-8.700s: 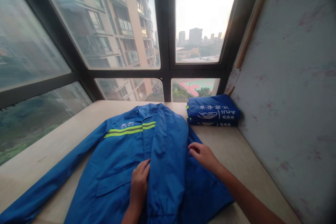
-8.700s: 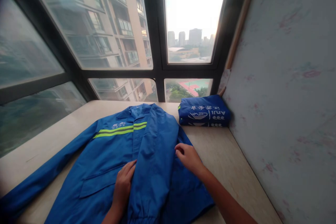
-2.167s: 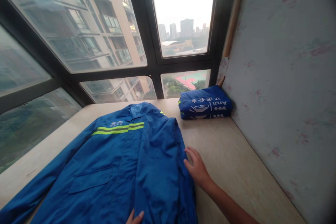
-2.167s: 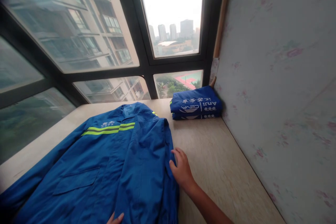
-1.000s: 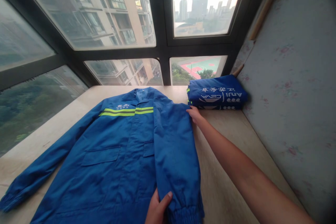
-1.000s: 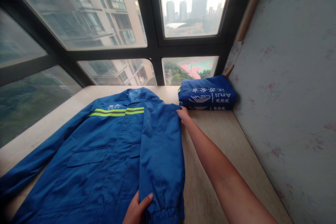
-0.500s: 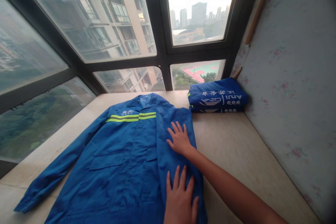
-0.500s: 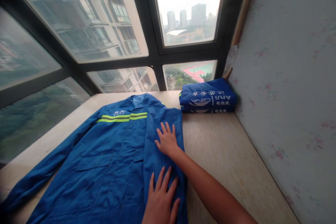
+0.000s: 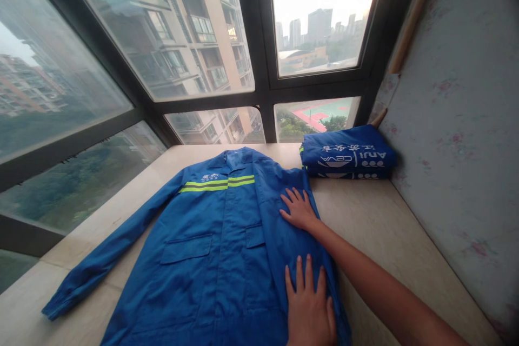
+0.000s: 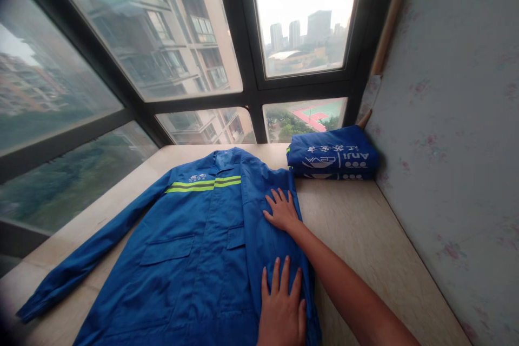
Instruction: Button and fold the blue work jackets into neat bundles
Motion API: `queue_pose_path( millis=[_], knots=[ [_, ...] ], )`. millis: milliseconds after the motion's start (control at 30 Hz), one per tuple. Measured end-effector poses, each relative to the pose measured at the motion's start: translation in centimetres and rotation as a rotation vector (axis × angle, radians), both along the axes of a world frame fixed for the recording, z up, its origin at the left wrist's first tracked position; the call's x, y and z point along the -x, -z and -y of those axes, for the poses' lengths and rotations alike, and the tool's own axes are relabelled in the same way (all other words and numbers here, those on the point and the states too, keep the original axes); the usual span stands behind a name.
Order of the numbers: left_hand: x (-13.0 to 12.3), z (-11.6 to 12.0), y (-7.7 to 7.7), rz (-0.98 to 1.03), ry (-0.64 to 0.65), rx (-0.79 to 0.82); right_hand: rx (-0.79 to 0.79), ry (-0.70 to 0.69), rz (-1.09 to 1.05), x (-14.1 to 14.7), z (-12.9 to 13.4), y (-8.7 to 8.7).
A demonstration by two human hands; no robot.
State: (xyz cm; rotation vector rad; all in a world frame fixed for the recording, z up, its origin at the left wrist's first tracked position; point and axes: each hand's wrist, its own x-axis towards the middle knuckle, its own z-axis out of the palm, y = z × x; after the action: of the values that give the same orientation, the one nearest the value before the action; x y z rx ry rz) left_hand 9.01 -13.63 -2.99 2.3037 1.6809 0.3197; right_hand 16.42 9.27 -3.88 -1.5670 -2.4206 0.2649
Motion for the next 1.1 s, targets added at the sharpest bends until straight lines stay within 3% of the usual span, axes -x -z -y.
queue_pose_path(
  millis=[167, 233, 300, 400, 500, 567, 667, 733, 833, 1100],
  knots=[
    [-3.0, 0.5, 0.2, 0.281, -0.025, 0.135, -0.025, -0.049, 0.047, -3.1, -0.3, 0.9],
    [-2.5, 0.6, -0.3, 0.439, -0.021, 0.193, -0.047, -0.071, 0.057, -4.2, -0.2, 1.3],
    [0.0, 0.4, -1.6, 0.594, -0.043, 0.209, -0.071, -0.094, 0.062, -5.0, -0.2, 1.7],
    [8.5, -0.6, -4.4, 0.695, -0.183, 0.128, -0.097, -0.113, 0.064, -5.7, -0.1, 2.1],
    [20.6, -1.7, -6.3, 0.534, -0.582, -0.039, -0.110, -0.111, 0.053, -5.8, 0.0, 2.3],
    [28.3, -1.7, -5.9, 0.255, -0.850, -0.217, -0.114, -0.106, 0.033, -5.8, 0.0, 2.5],
    [35.4, -0.6, -3.6, -0.143, -0.872, -0.319, -0.105, -0.106, 0.006, -5.7, 0.0, 2.6],
    [37.0, 0.2, -1.9, -0.288, -0.821, -0.271, -0.090, -0.092, -0.004, -5.4, 0.2, 2.4],
    [36.7, 1.0, -0.4, -0.407, -0.797, -0.226, -0.081, -0.024, -0.006, -4.0, 1.0, 2.0],
    [35.4, 1.6, -0.6, -0.524, -0.829, -0.277, -0.017, -0.058, -0.012, 1.9, 3.9, 0.9]
  ],
)
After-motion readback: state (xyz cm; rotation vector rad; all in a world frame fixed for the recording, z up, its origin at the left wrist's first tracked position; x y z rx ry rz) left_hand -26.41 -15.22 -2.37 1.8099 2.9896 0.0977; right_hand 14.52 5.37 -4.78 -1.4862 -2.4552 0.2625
